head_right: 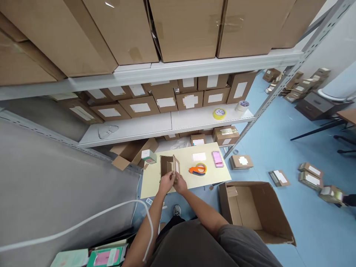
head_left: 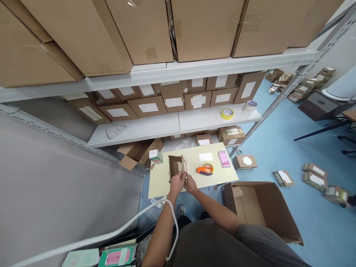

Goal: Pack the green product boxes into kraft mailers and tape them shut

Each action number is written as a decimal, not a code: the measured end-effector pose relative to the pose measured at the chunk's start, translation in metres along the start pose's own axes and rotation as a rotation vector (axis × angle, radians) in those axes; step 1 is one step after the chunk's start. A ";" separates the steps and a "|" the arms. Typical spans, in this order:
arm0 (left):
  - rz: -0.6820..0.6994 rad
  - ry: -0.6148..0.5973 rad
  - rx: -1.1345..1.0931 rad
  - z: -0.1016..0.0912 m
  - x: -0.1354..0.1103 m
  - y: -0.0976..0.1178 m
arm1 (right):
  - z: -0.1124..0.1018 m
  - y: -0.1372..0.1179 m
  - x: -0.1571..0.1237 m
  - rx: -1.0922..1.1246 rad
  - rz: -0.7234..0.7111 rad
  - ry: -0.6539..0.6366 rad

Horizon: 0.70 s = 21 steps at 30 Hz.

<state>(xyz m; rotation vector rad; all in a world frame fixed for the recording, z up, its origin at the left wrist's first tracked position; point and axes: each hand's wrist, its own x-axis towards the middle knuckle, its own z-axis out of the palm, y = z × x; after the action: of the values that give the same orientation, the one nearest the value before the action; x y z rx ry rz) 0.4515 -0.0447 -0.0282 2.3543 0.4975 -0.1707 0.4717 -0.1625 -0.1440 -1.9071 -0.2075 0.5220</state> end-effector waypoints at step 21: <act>-0.273 -0.203 -0.787 -0.029 0.001 -0.096 | -0.048 -0.012 0.029 0.226 0.128 0.085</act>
<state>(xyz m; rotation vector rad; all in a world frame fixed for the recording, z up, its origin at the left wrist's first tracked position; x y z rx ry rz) 0.4136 0.0396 -0.0664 1.4829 0.6415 -0.2769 0.5204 -0.1867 -0.1253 -1.7245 0.0288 0.5256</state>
